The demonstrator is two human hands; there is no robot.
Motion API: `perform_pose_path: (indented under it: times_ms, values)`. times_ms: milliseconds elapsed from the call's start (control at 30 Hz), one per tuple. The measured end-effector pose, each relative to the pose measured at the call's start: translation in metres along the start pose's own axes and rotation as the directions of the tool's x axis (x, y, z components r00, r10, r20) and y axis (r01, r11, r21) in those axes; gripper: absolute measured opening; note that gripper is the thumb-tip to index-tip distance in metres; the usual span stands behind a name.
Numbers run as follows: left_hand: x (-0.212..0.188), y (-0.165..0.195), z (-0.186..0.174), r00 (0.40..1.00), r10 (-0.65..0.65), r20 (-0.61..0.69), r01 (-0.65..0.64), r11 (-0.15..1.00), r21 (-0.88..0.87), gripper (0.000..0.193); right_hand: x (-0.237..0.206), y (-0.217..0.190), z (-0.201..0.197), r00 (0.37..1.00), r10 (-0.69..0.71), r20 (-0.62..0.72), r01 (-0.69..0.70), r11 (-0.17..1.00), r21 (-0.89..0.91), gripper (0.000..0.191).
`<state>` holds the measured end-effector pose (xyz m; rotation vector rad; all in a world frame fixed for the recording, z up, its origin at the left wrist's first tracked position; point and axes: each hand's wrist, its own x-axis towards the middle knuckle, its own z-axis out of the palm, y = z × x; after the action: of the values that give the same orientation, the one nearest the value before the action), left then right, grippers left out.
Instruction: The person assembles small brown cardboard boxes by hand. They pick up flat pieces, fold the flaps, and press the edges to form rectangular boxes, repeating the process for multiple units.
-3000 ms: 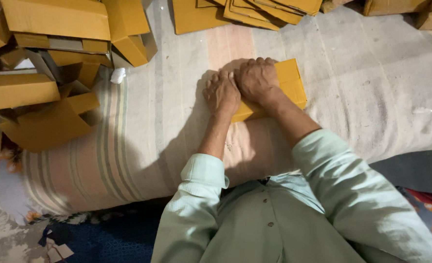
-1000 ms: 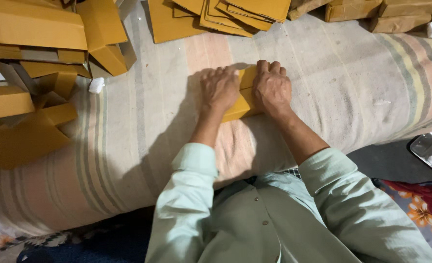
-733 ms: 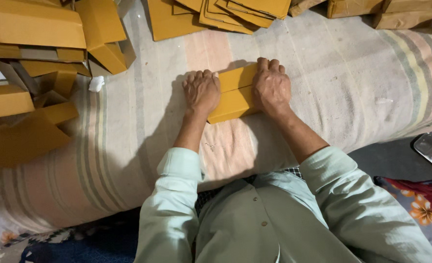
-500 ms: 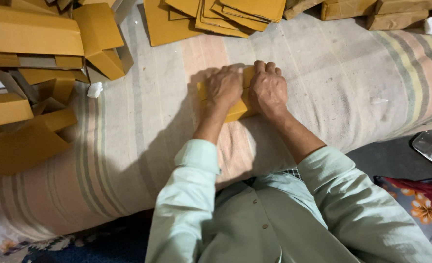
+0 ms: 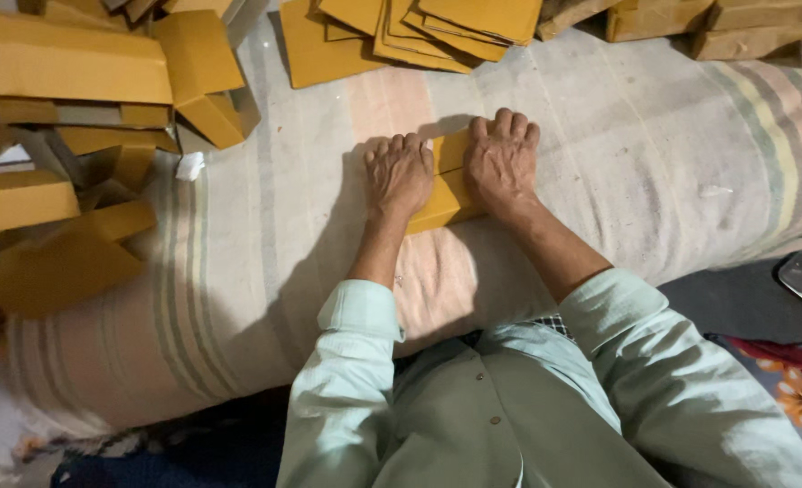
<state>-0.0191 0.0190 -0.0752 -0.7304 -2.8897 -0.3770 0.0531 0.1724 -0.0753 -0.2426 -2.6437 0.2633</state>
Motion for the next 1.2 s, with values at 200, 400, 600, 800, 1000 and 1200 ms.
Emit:
perform_pose_path:
  times_ms: [200,400,600,800,1000,1200]
  values:
    - [0.006,-0.011,0.014,0.999,-0.04,0.001,0.04,0.998,-0.045,0.043,0.023,-0.022,0.021,0.948,-0.316,0.04,0.315,0.949,0.024,0.033]
    - [0.011,-0.028,0.021,0.999,-0.031,-0.024,0.027,0.99,-0.139,0.046,0.055,-0.018,0.028,0.862,-0.343,0.373,0.308,0.939,0.151,0.036]
    - [0.005,-0.019,0.003,0.979,-0.134,0.152,0.15,0.984,-0.099,0.047,0.048,-0.01,0.012,0.897,-0.151,0.416,0.172,0.985,-0.012,0.053]
    - [-0.026,-0.015,-0.016,0.995,0.071,0.07,-0.057,0.98,-0.192,0.057,0.021,0.006,-0.011,0.894,-0.095,0.437,0.092,0.995,0.028,0.077]
    - [-0.073,-0.022,-0.025,0.911,0.385,-0.149,-0.404,0.906,-0.126,0.1,-0.003,0.018,-0.036,0.831,-0.345,0.438,0.372,0.928,0.024,0.12]
    - [-0.074,-0.015,-0.024,0.953,0.292,-0.077,-0.3,0.945,-0.127,0.112,-0.01,0.005,-0.042,0.817,-0.247,0.521,0.335,0.939,-0.08,0.127]
